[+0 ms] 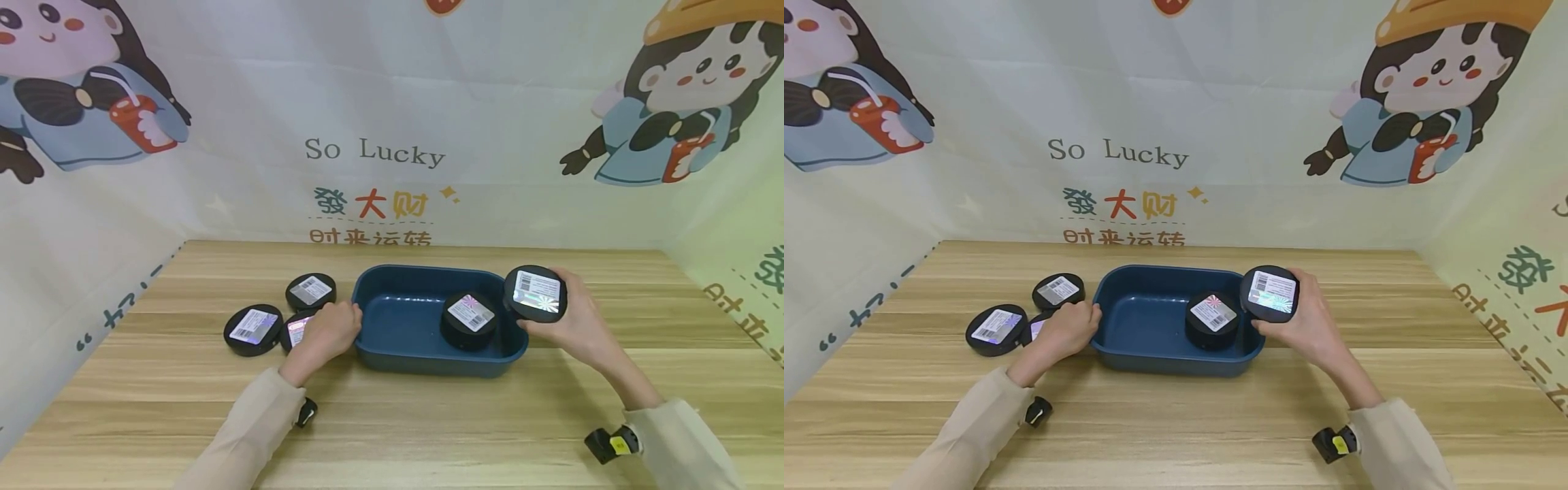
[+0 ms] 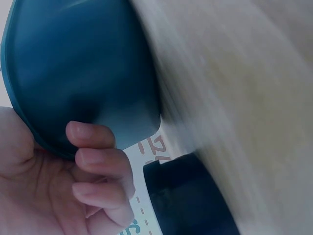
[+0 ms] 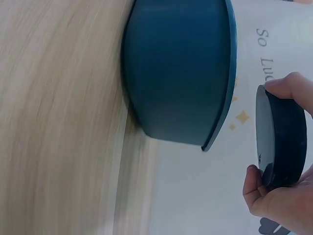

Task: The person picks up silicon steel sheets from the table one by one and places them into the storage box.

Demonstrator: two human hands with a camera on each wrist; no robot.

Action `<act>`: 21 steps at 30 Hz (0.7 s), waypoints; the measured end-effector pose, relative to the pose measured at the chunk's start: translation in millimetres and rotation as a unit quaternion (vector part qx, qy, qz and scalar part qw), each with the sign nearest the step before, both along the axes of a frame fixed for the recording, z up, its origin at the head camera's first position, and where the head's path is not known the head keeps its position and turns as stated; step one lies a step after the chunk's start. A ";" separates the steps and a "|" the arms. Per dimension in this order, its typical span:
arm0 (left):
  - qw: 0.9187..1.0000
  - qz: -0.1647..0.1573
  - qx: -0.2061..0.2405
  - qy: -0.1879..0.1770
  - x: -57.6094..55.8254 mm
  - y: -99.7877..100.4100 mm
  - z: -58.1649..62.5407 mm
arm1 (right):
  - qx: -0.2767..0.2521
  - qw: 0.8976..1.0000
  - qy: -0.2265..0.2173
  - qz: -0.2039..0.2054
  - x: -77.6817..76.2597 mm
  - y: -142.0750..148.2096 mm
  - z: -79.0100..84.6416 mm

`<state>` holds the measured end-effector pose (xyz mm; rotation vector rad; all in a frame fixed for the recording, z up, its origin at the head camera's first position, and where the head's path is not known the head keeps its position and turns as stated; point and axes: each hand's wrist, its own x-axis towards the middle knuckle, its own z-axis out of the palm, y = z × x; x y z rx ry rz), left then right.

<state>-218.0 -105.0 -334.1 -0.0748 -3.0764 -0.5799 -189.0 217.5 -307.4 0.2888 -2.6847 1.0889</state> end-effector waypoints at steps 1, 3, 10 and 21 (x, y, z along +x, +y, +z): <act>1.000 0.000 0.001 0.000 -0.1 0.0 -0.1 | -0.004 1.000 -0.001 0.001 0.7 -1.2 0.1; 1.000 -0.001 0.002 0.001 -0.1 -0.2 -0.5 | -0.013 1.000 -0.004 0.002 1.9 -3.6 0.5; 1.000 -0.005 0.001 0.006 0.2 -0.1 -0.6 | -0.028 0.999 -0.020 0.011 4.6 -12.2 3.1; 1.000 -0.002 0.005 0.007 -0.1 -0.4 -0.8 | -0.067 0.997 -0.026 0.035 4.4 -23.2 2.6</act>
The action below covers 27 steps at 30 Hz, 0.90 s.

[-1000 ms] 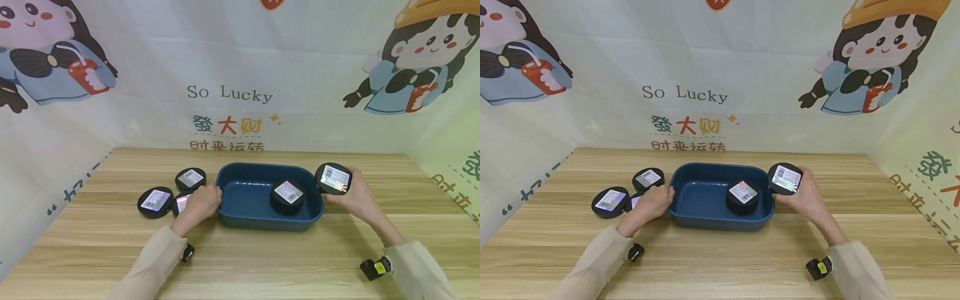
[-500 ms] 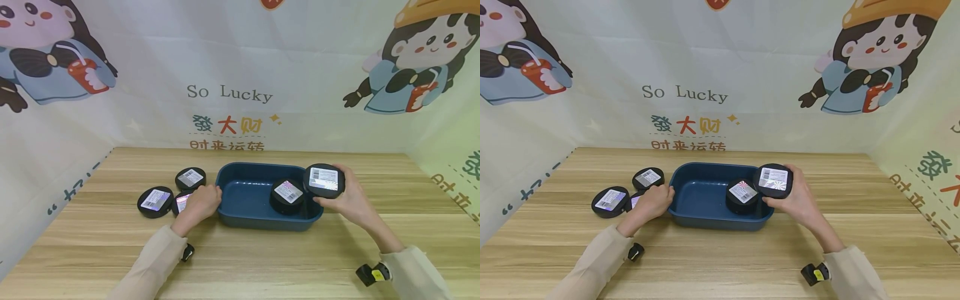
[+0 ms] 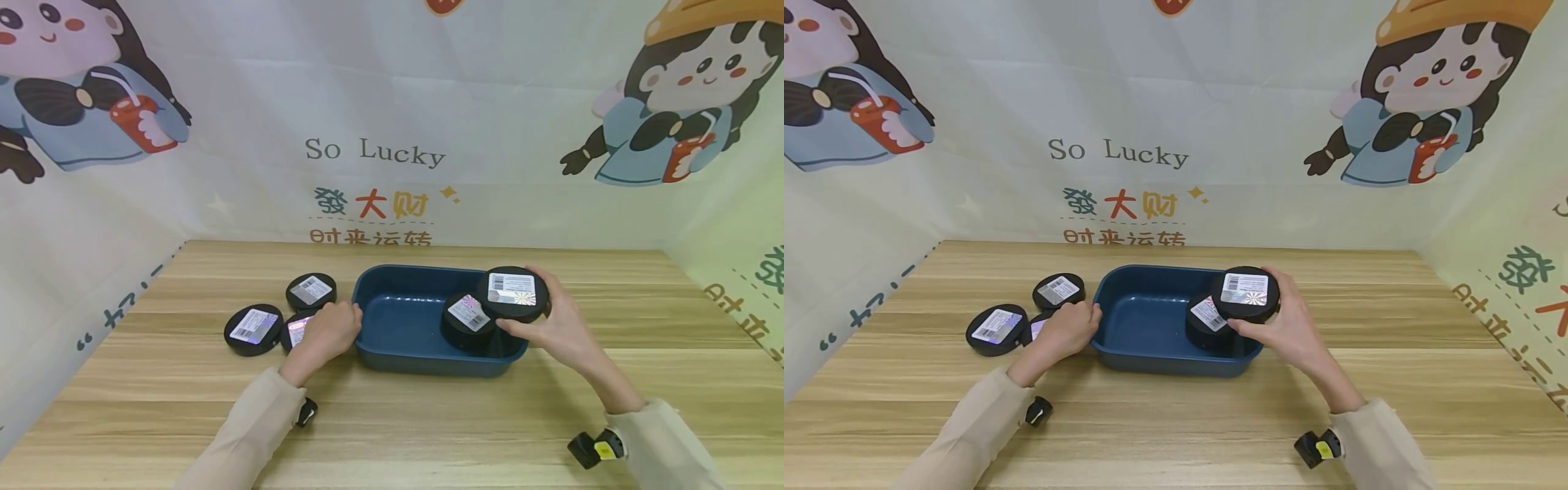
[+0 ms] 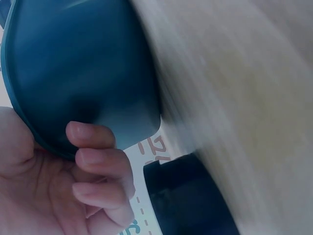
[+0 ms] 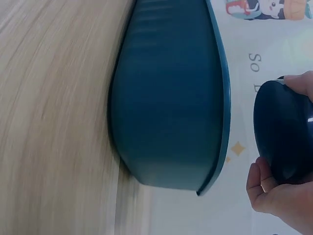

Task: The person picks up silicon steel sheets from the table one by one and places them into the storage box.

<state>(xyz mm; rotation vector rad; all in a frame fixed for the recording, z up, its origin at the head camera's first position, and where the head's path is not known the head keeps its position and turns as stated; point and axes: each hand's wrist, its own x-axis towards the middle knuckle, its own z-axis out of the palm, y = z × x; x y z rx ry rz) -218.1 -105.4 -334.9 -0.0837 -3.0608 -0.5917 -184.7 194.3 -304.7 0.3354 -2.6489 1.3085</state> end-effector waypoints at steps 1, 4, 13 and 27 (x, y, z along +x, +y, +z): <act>1.000 0.000 0.000 0.001 0.1 0.0 0.2 | -0.005 1.000 0.001 0.004 -0.5 -0.8 -0.3; 1.000 -0.001 0.000 0.003 0.4 0.1 0.4 | -0.029 0.999 -0.001 0.020 -1.8 -3.1 -1.6; 1.000 -0.002 -0.001 0.003 0.4 0.4 0.6 | -0.079 0.995 -0.022 0.054 -4.7 -11.3 -6.4; 1.000 -0.006 0.002 0.005 1.1 0.0 0.2 | -0.067 0.996 -0.030 0.045 -6.2 -19.8 -10.5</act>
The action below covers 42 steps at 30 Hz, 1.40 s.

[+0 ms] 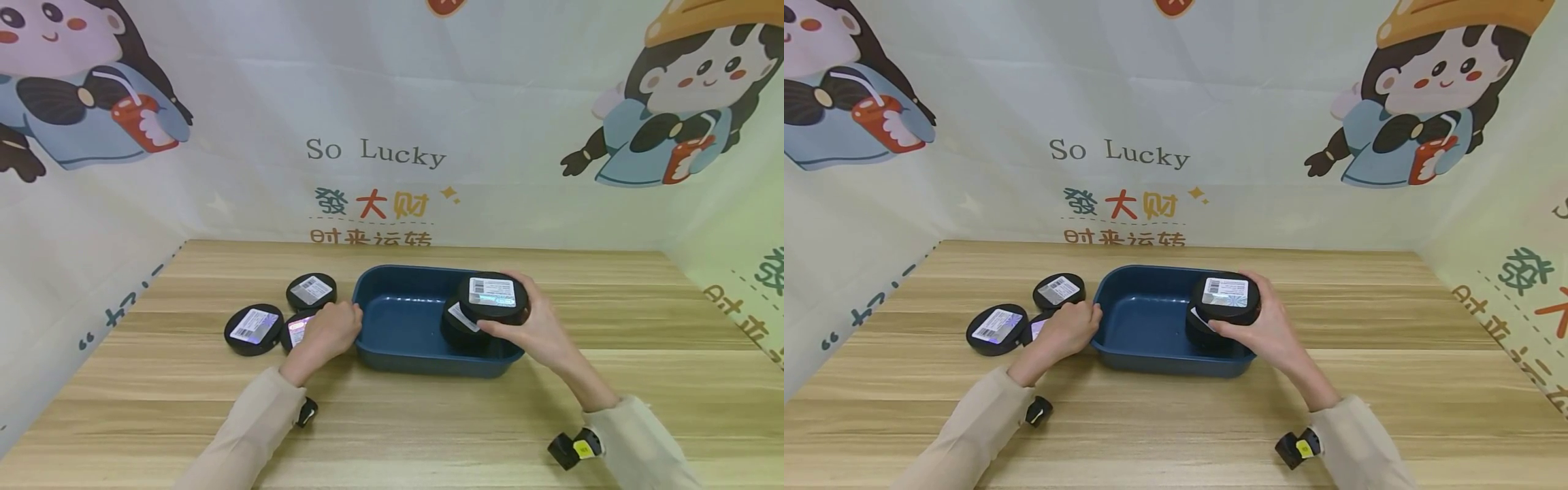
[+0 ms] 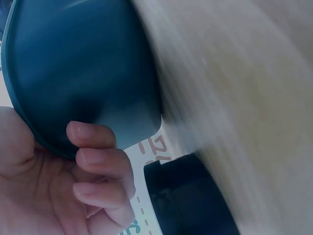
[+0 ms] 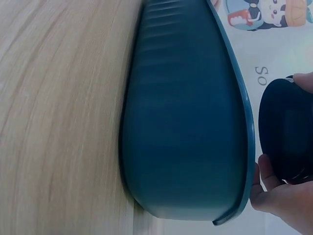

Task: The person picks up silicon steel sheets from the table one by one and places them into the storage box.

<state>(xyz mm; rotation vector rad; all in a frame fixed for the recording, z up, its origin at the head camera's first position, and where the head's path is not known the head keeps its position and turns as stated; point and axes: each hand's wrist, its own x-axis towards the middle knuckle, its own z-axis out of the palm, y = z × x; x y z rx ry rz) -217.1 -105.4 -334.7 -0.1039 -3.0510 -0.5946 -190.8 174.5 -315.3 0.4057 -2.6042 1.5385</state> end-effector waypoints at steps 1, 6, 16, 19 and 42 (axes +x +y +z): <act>1.000 -0.001 0.000 0.001 0.1 0.1 0.1 | 0.002 1.000 0.001 -0.001 -0.3 -0.3 -0.5; 1.000 -0.003 -0.002 0.001 0.4 0.0 0.2 | 0.025 1.000 0.005 -0.012 -1.6 -1.1 -0.8; 1.000 -0.004 -0.003 0.004 0.2 -0.3 0.5 | 0.132 0.988 0.033 -0.073 -6.1 -8.3 -3.3; 1.000 -0.005 -0.003 0.004 -0.2 -0.2 0.2 | 0.152 0.984 0.036 -0.086 -7.6 -11.0 -5.8; 1.000 0.000 -0.001 -0.008 0.6 0.4 1.7 | 0.187 0.979 0.042 -0.072 -15.3 -22.8 -14.0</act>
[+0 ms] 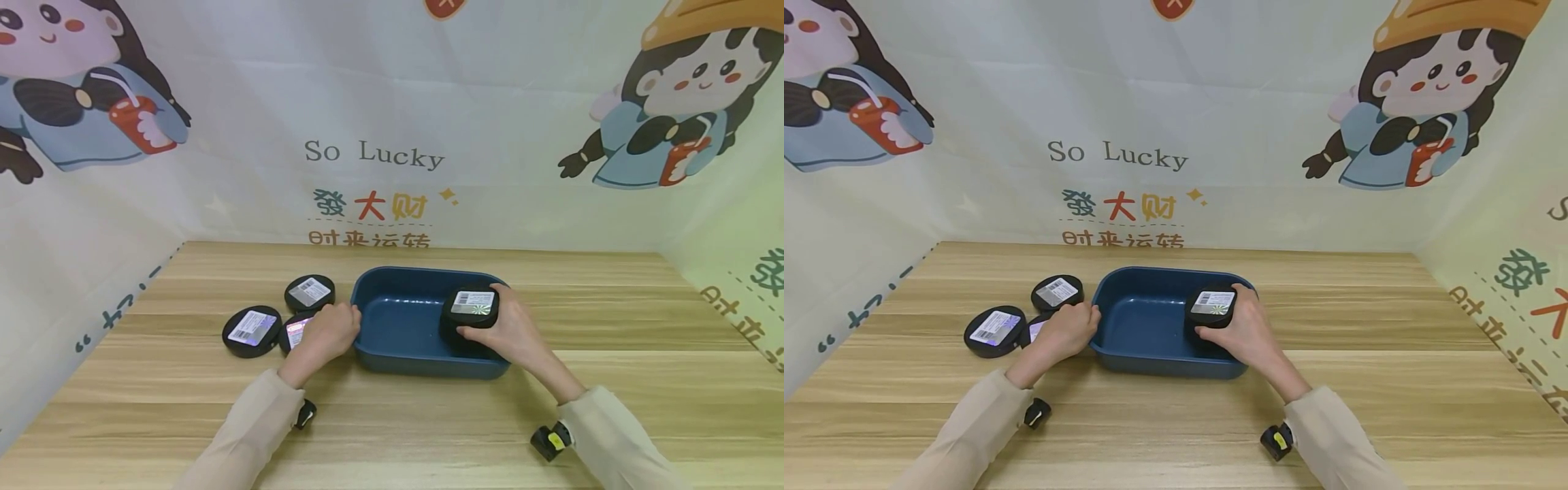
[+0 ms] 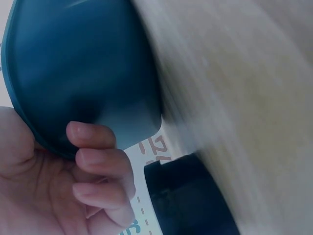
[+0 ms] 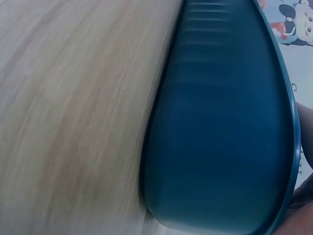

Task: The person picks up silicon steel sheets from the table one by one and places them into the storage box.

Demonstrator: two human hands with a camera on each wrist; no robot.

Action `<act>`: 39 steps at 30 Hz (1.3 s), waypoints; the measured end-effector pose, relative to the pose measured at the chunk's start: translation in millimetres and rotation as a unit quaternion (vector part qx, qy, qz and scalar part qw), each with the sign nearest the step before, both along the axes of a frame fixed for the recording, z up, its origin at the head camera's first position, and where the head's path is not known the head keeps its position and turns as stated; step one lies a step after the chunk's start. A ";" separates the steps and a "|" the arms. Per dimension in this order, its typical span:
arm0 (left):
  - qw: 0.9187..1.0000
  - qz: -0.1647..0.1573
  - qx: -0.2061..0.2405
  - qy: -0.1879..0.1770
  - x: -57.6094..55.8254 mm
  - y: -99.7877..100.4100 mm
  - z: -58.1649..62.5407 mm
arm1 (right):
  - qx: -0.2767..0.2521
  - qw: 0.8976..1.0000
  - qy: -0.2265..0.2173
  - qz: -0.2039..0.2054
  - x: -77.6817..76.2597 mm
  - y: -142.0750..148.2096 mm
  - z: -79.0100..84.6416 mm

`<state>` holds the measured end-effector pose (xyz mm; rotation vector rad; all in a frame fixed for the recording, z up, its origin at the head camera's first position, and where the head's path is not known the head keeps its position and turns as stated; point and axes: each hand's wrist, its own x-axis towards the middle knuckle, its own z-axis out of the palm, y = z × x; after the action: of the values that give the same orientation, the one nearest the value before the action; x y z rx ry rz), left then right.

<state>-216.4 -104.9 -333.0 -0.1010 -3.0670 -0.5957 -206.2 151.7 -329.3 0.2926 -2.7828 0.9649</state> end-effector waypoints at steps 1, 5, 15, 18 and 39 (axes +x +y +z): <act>1.000 -0.001 -0.001 0.001 0.2 -0.2 0.1 | 0.001 1.000 -0.002 -0.001 -0.3 -0.2 0.0; 1.000 -0.003 -0.001 0.003 0.4 -0.3 0.1 | 0.008 1.000 -0.013 -0.006 -1.4 -0.6 0.8; 1.000 -0.002 -0.001 0.000 0.5 -0.2 0.6 | 0.057 0.998 -0.028 0.006 -1.4 -1.4 4.3; 1.000 -0.002 0.000 -0.002 0.0 -0.2 0.1 | 0.063 0.998 -0.023 0.012 -1.5 -1.9 4.8; 1.000 -0.002 0.001 0.011 0.5 -0.3 0.0 | 0.094 0.994 -0.053 0.007 -4.4 -5.1 8.1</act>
<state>-216.0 -105.2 -333.0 -0.1133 -3.0460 -0.5948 -210.6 146.6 -321.2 0.2966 -2.9779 0.7413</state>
